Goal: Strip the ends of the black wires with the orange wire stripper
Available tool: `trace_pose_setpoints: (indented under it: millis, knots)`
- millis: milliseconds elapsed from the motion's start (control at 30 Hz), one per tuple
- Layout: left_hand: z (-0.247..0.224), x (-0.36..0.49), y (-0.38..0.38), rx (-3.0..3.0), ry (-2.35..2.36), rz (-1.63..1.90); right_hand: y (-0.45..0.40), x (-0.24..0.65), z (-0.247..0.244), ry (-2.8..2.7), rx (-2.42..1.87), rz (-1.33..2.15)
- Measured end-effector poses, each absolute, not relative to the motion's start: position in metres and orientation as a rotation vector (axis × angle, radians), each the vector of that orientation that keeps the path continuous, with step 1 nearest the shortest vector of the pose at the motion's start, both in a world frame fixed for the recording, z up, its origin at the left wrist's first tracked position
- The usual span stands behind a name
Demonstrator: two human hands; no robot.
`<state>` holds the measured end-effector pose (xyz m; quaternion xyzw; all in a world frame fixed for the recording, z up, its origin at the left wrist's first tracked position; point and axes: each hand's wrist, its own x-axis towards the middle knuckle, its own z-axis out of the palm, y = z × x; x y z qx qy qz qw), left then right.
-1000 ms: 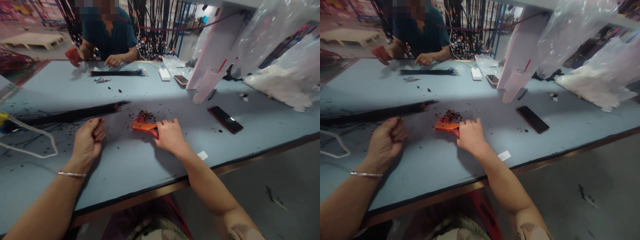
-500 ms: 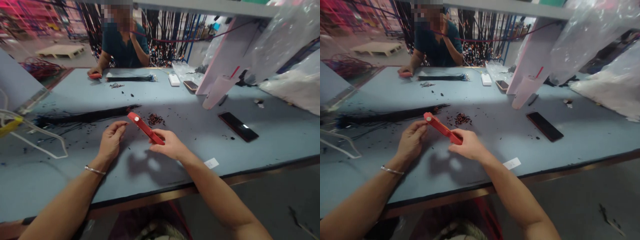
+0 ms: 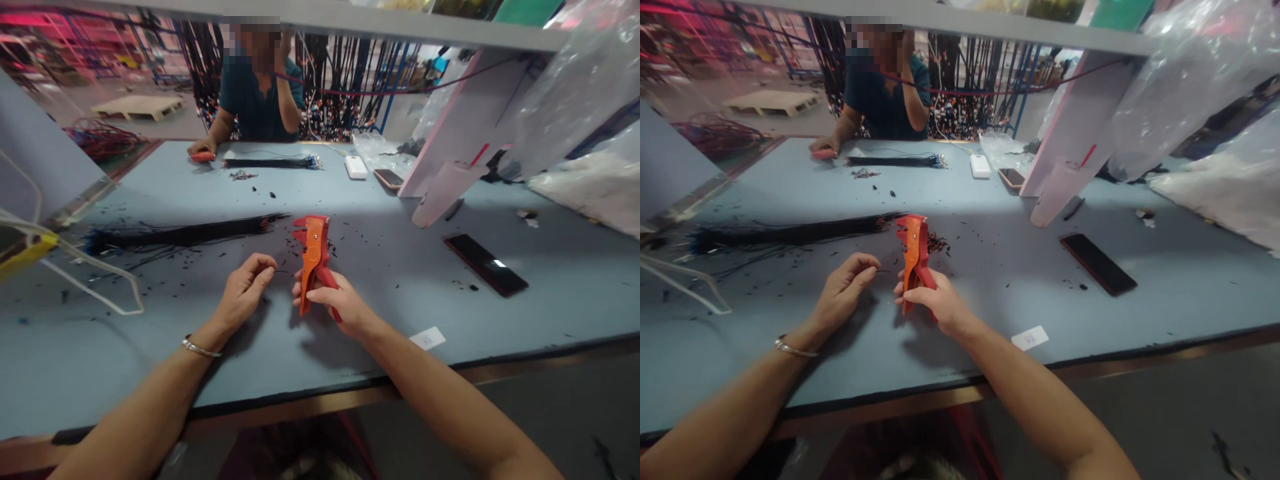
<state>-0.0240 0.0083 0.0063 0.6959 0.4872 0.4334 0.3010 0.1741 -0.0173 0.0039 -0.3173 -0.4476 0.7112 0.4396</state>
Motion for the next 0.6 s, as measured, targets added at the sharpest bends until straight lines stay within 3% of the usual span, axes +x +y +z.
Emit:
trace_pose_setpoints:
  millis: [333,600]
  knots:
    - [0.0070,-0.0202,0.0010,1.785,1.104,1.118,-0.0143,0.1767,-0.0036,-0.834,-0.518,2.056]
    - [0.0047,-0.0172,-0.0008,2.102,1.210,1.113,-0.0111,0.1758,-0.0046,-0.805,-0.531,1.939]
